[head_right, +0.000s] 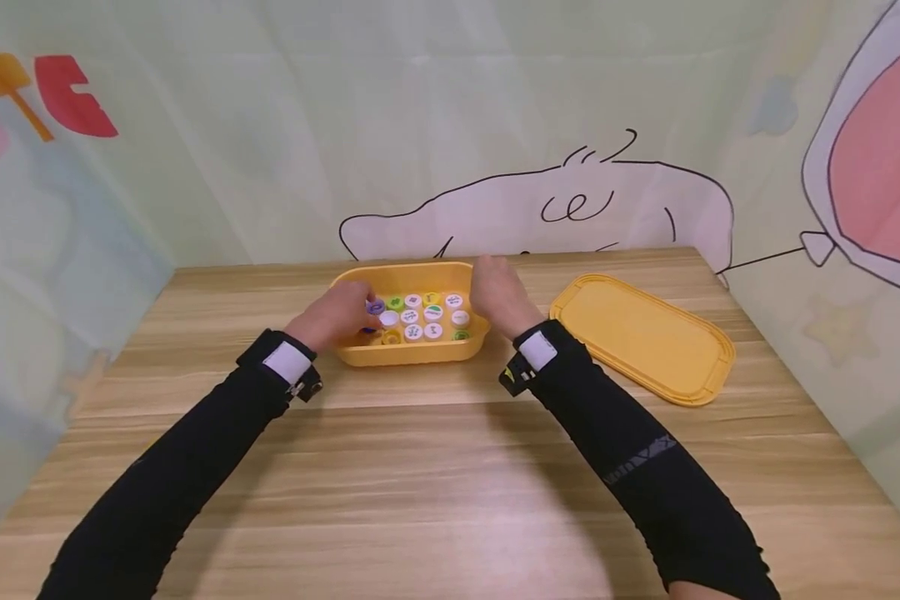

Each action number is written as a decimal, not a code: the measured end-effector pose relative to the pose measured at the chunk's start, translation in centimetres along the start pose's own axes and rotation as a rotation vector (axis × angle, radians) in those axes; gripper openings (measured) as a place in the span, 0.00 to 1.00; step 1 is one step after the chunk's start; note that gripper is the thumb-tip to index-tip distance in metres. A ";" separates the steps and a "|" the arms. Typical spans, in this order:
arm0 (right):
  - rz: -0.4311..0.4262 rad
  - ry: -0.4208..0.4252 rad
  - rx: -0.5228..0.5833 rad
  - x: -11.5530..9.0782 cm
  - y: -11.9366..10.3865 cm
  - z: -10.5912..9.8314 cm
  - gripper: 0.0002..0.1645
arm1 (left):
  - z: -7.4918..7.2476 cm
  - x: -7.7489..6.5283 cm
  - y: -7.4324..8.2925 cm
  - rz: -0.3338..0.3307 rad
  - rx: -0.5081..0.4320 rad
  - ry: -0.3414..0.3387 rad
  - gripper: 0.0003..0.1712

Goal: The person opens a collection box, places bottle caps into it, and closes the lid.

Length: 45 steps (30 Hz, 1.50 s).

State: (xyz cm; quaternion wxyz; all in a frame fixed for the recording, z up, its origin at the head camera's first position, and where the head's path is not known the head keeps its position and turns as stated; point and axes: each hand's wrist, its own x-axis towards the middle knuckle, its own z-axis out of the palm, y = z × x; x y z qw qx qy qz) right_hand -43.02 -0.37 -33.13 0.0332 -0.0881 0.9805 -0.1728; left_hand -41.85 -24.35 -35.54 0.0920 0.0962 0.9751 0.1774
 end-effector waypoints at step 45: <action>0.007 0.021 0.030 -0.2 3.3 -0.2 0.15 | 0.9 -8.5 -7.7 0.103 0.135 -0.006 0.43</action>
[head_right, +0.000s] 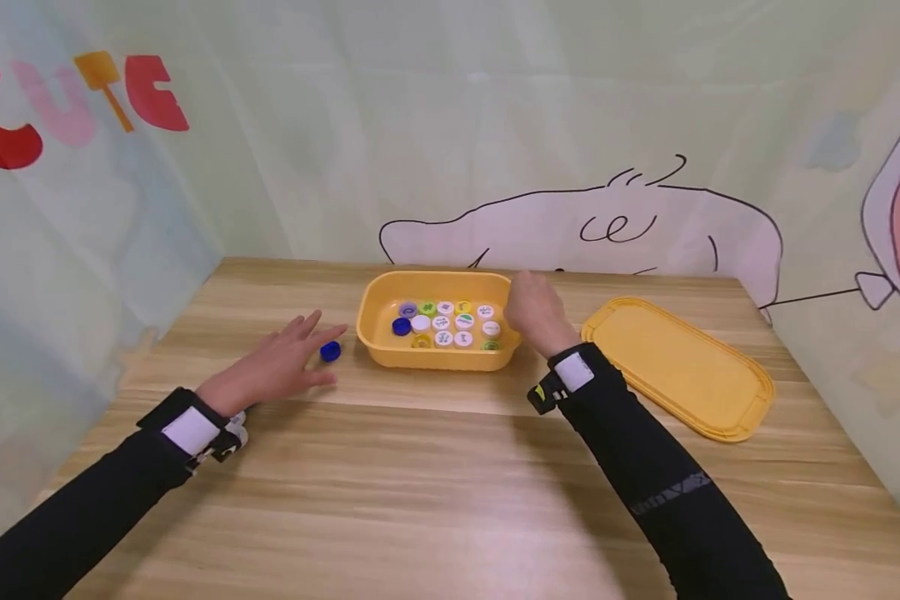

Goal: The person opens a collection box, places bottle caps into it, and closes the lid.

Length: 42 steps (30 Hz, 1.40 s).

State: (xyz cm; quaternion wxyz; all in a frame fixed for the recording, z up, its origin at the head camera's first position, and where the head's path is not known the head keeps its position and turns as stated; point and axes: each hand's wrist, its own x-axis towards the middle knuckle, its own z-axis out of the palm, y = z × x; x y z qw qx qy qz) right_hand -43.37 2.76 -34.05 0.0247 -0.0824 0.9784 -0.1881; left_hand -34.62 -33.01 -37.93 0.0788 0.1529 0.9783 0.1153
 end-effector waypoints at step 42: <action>-0.018 0.033 -0.007 0.0 0.3 0.2 0.12 | -7.2 3.7 4.6 0.063 -0.012 0.188 0.18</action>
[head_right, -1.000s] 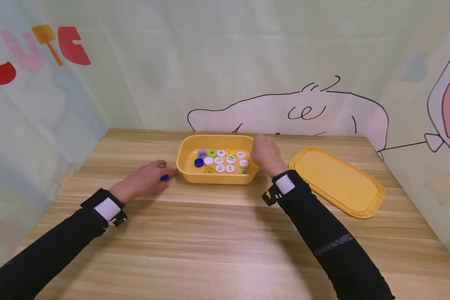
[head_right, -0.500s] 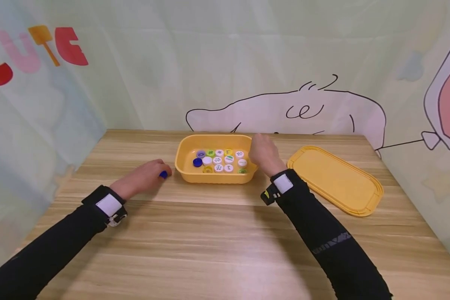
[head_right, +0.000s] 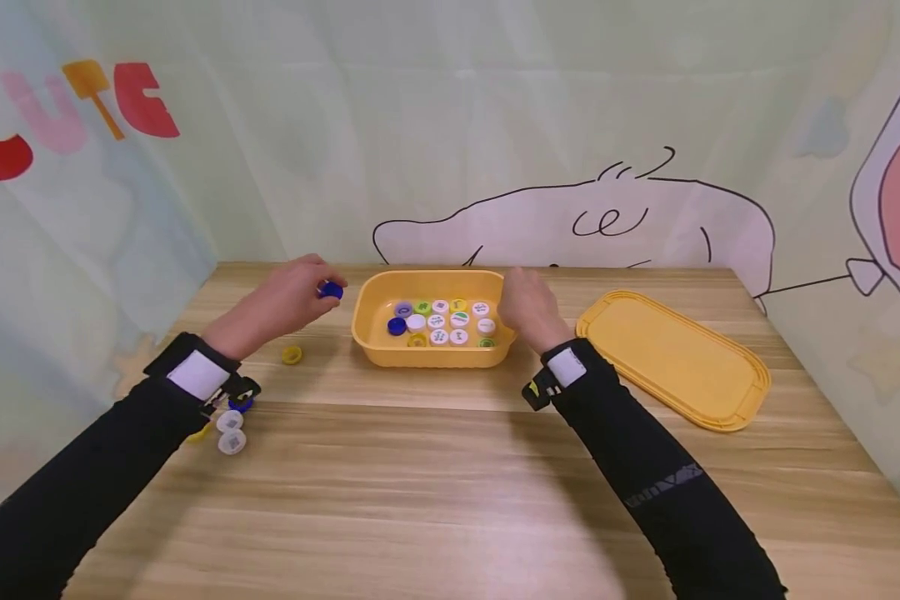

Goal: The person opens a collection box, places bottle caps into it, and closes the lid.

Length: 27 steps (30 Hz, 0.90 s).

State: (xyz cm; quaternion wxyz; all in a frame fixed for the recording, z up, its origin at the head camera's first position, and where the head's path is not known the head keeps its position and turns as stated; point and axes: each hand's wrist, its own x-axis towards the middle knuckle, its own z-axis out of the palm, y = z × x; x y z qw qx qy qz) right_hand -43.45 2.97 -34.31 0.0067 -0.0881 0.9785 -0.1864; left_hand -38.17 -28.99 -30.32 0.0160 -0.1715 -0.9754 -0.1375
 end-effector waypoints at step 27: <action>0.015 -0.003 -0.031 0.1 0.2 -0.1 0.04 | 6.5 5.8 5.5 -0.059 0.036 -0.298 0.04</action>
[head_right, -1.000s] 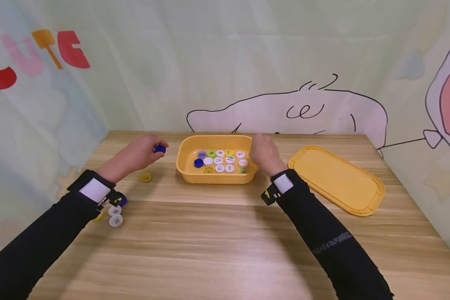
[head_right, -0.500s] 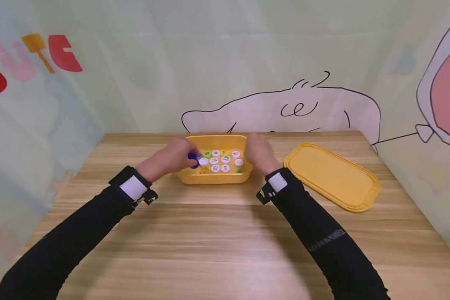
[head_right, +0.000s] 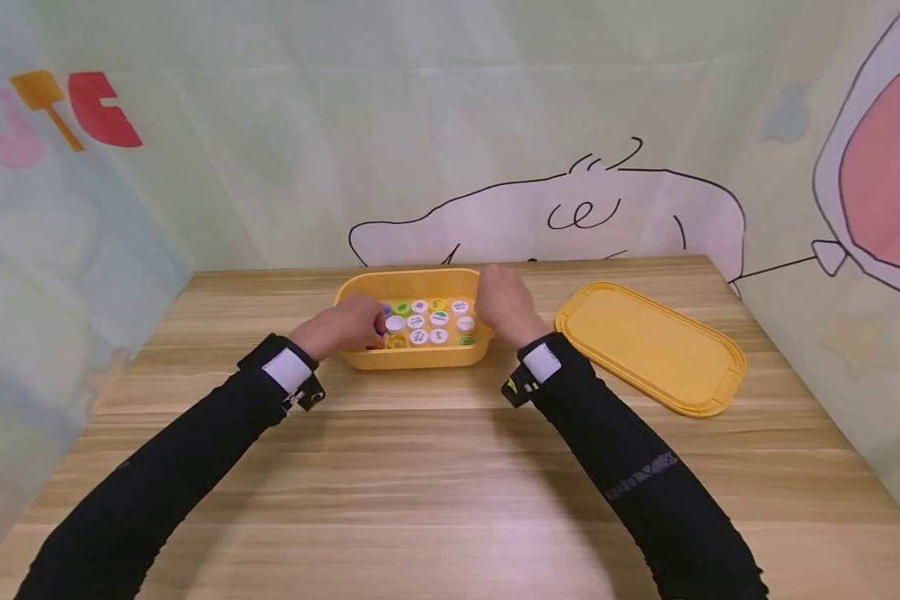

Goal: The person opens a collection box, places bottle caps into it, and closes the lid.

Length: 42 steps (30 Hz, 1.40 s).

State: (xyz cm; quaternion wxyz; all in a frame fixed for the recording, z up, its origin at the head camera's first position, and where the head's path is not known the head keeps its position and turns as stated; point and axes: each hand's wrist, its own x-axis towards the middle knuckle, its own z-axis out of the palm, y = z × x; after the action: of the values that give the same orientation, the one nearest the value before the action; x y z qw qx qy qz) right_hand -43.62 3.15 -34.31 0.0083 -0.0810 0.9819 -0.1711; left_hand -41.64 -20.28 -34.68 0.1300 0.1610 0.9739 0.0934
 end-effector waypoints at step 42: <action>-0.013 -0.012 0.035 0.3 2.1 -0.8 0.07 | -2.2 -13.5 -4.2 0.049 0.009 0.167 0.51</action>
State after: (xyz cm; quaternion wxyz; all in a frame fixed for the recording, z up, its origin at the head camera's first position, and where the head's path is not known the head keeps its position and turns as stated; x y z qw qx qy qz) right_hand -44.24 5.33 -34.28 0.0143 -0.0881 0.9781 -0.1880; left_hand -31.13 -29.10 -30.50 0.0452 0.1771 0.9775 0.1054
